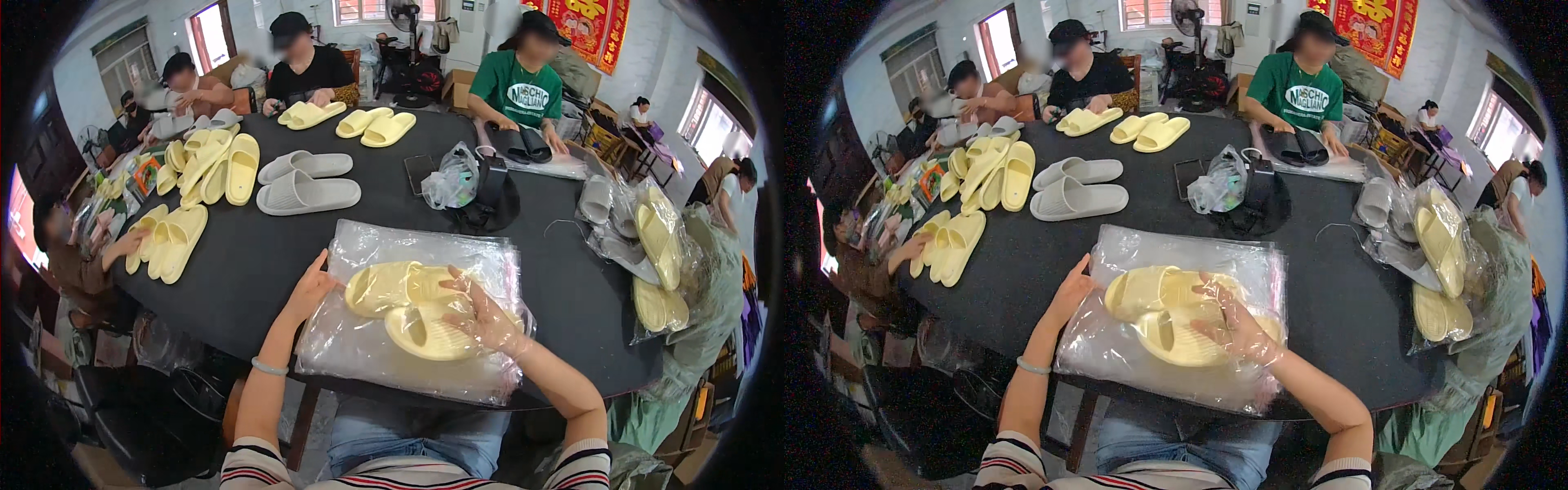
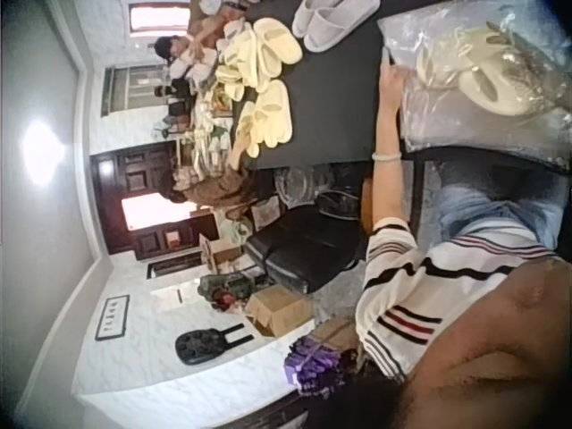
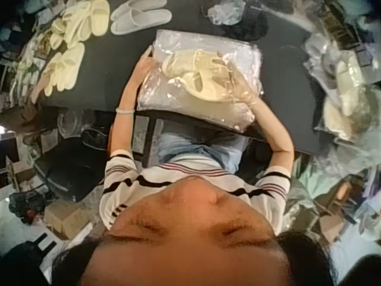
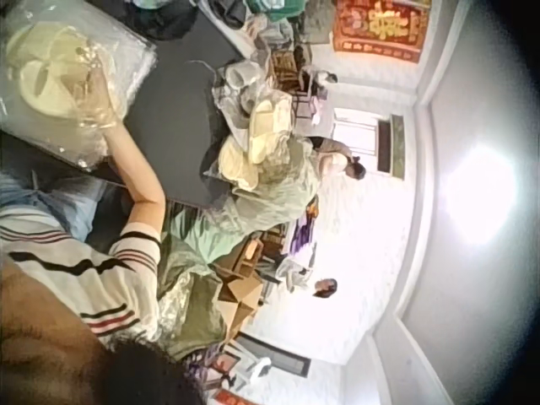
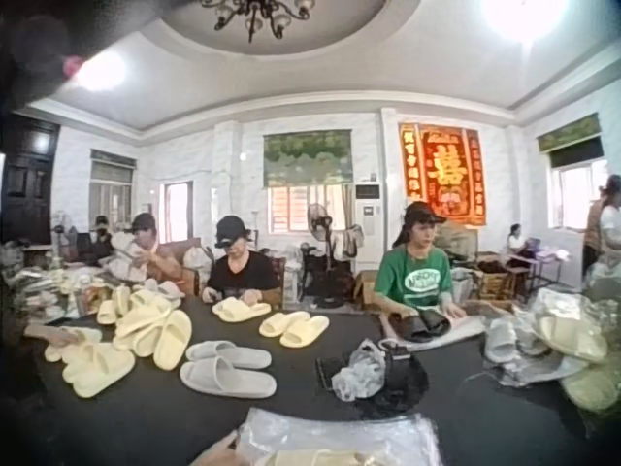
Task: The person places pairs of slippers into clear plastic bags at a work table. They handle yellow, white, pink, and black slippers, picking them up, inserting them into bags, and arranging them on the table. Other workers are visible in the background performing similar tasks.
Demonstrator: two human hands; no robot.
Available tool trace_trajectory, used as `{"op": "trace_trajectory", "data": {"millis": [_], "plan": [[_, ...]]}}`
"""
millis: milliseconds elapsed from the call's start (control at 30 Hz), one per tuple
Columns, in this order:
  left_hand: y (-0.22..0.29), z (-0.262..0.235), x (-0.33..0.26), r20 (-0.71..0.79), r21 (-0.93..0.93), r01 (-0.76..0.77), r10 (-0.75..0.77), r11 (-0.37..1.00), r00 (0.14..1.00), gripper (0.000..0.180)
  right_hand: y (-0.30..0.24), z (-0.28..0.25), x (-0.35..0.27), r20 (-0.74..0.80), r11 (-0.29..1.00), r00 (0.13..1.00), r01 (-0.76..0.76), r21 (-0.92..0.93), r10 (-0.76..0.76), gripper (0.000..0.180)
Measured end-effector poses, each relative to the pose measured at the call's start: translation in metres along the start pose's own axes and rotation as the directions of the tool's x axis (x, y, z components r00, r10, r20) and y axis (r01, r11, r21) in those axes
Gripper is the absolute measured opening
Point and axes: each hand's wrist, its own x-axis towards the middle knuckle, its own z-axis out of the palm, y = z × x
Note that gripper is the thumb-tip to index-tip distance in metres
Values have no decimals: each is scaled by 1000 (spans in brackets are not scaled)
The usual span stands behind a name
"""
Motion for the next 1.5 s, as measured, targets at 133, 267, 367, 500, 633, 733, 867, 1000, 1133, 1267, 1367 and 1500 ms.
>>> {"op": "trace_trajectory", "data": {"millis": [133,267,367,500,633,733,867,1000,1133,1267,1367,1500], "plan": [[11,5,1,-27,-164,82,-87,983,996,58,-12,6,1,182,998,983,-26,-56,36,69],[0,3,4,41,-196,82,-75,977,996,59,-2,-1,8,223,788,964,248,-563,-144,65],[-10,-3,8,127,-28,89,-85,996,988,56,20,-10,21,345,620,914,400,-676,-214,69],[-19,-7,11,124,8,-37,35,999,992,62,26,13,45,338,647,920,383,-659,-201,61],[-6,0,8,94,89,-1,-7,996,996,64,39,26,60,290,595,923,385,-705,-253,45],[0,-2,2,48,76,-19,15,997,999,65,14,32,58,237,557,950,310,-770,-202,36],[12,8,0,30,148,-20,16,989,999,66,14,20,43,113,566,980,185,-804,-161,32],[6,6,-3,9,299,-113,116,947,993,62,19,17,33,-5,607,950,196,-770,-313,30],[10,6,-1,125,251,-176,148,952,981,50,26,11,29,-8,623,970,150,-767,-243,32],[3,0,-4,32,244,-120,116,962,993,41,29,11,24,-30,640,977,114,-760,-209,34],[4,3,-3,6,228,-108,110,968,994,34,45,-5,-5,-123,648,985,-14,-762,-123,33],[9,9,0,-21,190,-88,94,978,995,25,34,-34,-62,-229,665,973,-152,-732,-30,27]]}}
